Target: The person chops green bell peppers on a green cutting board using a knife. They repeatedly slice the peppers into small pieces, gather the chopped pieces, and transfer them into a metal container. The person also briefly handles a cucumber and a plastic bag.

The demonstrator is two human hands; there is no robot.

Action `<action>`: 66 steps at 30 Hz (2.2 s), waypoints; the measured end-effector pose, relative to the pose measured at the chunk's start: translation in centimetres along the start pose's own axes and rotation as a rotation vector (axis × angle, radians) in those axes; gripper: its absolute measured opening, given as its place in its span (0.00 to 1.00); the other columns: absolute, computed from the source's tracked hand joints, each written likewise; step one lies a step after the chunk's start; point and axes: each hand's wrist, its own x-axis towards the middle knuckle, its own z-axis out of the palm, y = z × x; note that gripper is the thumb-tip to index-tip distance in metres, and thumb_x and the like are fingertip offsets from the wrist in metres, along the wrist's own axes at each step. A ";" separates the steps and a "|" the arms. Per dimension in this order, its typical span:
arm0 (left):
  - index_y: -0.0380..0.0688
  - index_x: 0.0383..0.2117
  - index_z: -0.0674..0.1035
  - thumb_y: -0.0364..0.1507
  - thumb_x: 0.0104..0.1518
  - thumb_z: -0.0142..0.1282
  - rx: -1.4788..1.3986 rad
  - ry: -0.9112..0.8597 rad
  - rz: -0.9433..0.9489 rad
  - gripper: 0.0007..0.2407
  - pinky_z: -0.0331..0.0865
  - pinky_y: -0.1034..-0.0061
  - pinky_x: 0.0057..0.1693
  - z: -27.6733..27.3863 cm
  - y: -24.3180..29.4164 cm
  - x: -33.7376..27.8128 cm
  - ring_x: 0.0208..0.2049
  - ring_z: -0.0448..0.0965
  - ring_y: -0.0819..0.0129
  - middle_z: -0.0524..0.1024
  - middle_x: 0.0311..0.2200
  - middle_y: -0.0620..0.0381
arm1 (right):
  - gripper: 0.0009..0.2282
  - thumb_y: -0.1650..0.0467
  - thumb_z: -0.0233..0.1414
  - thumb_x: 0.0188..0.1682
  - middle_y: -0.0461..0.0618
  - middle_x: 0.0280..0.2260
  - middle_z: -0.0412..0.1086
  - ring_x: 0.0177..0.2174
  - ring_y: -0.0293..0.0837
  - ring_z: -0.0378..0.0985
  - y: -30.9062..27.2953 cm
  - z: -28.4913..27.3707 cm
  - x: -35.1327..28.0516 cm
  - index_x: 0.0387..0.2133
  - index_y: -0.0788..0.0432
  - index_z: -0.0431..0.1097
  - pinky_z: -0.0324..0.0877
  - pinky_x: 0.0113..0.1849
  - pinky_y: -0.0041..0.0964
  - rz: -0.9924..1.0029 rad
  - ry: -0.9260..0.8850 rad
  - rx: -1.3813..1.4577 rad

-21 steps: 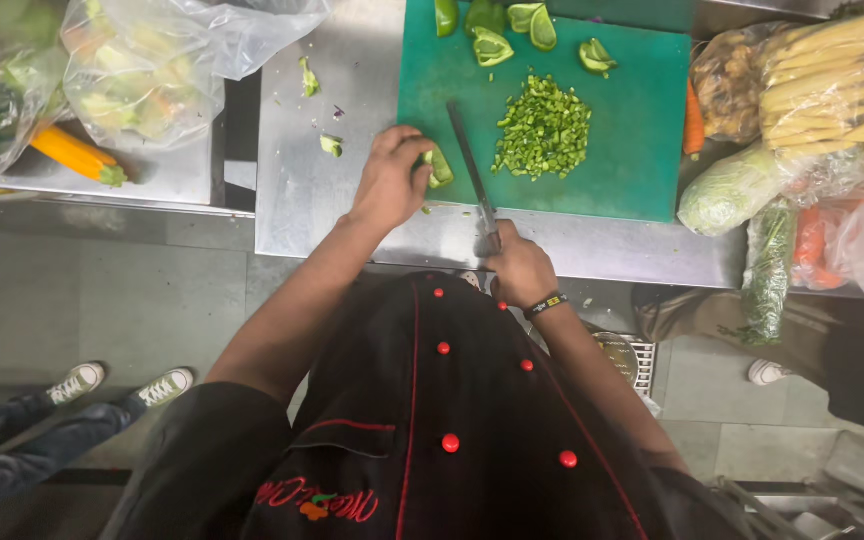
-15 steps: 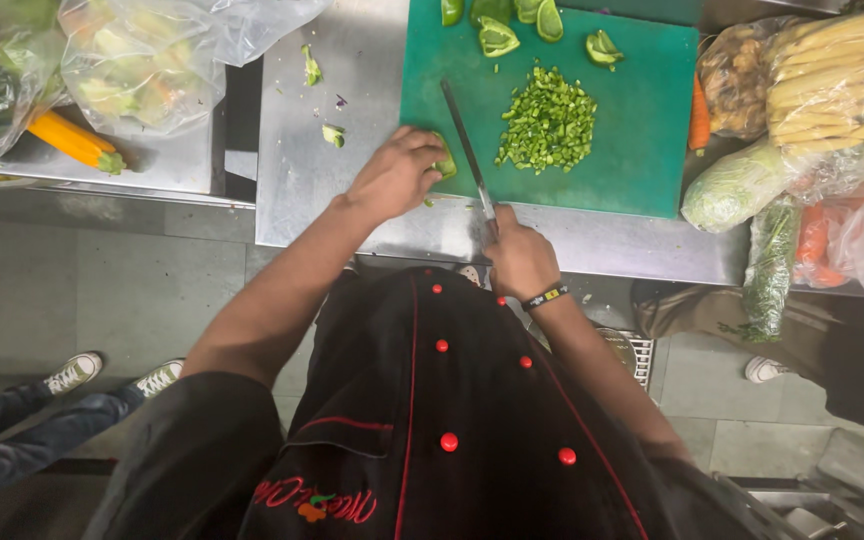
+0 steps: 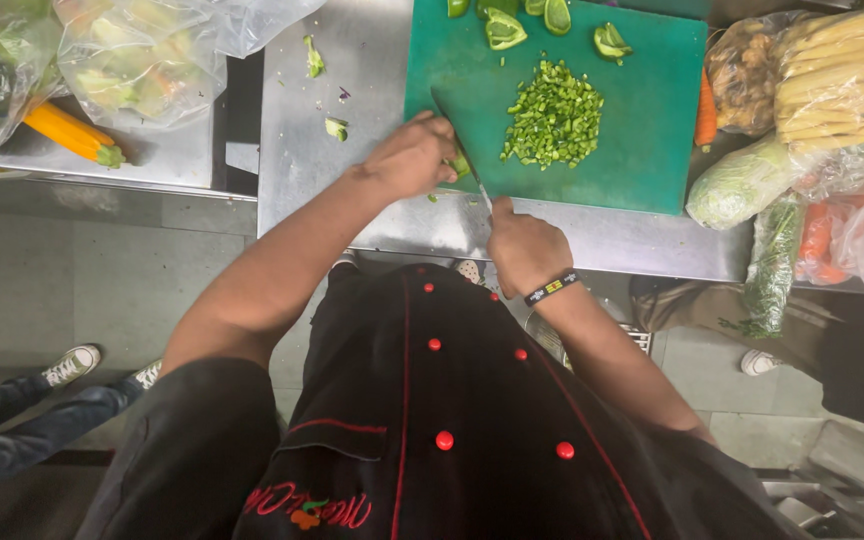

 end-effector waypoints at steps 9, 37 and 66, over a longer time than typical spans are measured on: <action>0.40 0.31 0.85 0.27 0.45 0.71 -0.064 0.092 -0.050 0.09 0.58 0.52 0.66 1.1 -0.2 -0.7 0.44 0.77 0.54 0.78 0.37 0.48 | 0.13 0.73 0.48 0.47 0.68 0.30 0.75 0.33 0.68 0.79 -0.5 3.6 3.1 0.45 0.64 0.60 0.72 0.37 0.61 0.045 0.217 0.202; 0.42 0.25 0.82 0.28 0.42 0.74 -0.137 0.243 0.078 0.10 0.72 0.63 0.52 1.3 -1.5 -1.2 0.42 0.76 0.55 0.79 0.35 0.54 | 0.17 0.74 0.54 0.43 0.67 0.28 0.74 0.33 0.67 0.79 -1.2 0.8 0.8 0.44 0.66 0.59 0.72 0.35 0.61 0.026 0.042 0.163; 0.40 0.30 0.83 0.21 0.51 0.65 -0.098 0.213 0.227 0.04 0.72 0.64 0.53 0.8 -2.1 -2.3 0.46 0.76 0.54 0.79 0.37 0.54 | 0.09 0.77 0.61 0.24 0.72 0.38 0.69 0.31 0.65 0.77 -0.5 4.5 4.6 0.21 0.66 0.73 0.74 0.34 0.54 -0.280 0.253 0.030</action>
